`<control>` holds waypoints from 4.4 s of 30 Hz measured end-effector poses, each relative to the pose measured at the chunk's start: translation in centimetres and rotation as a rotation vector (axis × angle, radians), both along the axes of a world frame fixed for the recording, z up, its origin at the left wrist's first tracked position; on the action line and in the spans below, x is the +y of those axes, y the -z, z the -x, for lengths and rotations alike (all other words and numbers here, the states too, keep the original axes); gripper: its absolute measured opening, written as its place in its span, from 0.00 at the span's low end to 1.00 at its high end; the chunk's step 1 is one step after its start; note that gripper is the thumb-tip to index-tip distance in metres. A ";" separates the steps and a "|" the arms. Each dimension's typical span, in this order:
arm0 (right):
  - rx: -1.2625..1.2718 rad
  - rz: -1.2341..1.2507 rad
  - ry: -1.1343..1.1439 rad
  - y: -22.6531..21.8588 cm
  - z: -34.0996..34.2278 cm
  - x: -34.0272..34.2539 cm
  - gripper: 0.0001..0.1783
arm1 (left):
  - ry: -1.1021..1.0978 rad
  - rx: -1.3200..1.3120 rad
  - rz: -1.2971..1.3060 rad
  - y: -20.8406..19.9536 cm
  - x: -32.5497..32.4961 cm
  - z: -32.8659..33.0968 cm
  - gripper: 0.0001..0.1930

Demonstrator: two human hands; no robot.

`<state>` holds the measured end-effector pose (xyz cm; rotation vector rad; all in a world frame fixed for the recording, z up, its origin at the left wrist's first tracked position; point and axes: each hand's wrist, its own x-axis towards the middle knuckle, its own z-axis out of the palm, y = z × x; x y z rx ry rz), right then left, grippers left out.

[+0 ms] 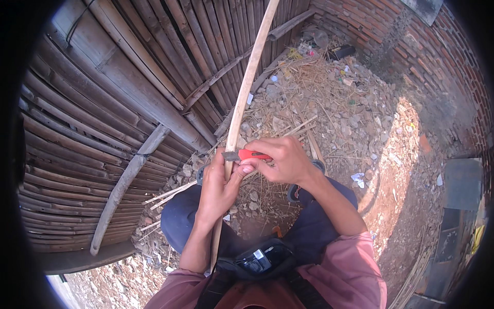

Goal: The person uses a small red knife to shave and smooth the surface of thin bamboo sticks, removing small slivers and shaping the ends.

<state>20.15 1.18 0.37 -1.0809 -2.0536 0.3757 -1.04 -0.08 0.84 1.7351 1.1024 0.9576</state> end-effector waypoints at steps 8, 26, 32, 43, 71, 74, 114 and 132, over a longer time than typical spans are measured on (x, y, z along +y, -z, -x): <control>0.012 -0.112 0.053 0.4 0.9 -0.1 0.15 | -0.043 0.014 0.039 -0.6 -0.2 -0.1 0.20; 0.104 -0.082 0.185 0.6 2.4 -0.2 0.12 | -0.128 0.037 0.060 -0.6 -0.1 -0.5 0.20; 0.042 0.006 0.070 -0.1 1.2 0.0 0.12 | -0.064 -0.017 0.034 0.1 -0.2 -0.3 0.20; 0.004 0.024 0.108 -0.5 1.2 -0.3 0.11 | -0.084 0.032 0.131 0.4 -0.1 -0.7 0.16; -0.045 0.093 0.247 -0.8 2.3 -0.6 0.13 | -0.142 0.045 0.020 1.0 0.0 -1.2 0.15; -0.043 0.140 0.204 -0.9 1.5 -0.4 0.14 | -0.111 -0.015 0.018 1.6 0.1 -1.3 0.16; -0.010 0.119 0.198 -1.1 1.6 -0.2 0.14 | -0.117 0.016 -0.015 1.0 0.3 -1.2 0.11; 0.008 0.061 0.272 -1.1 2.6 -0.7 0.14 | -0.237 -0.021 0.021 0.8 0.0 -1.3 0.11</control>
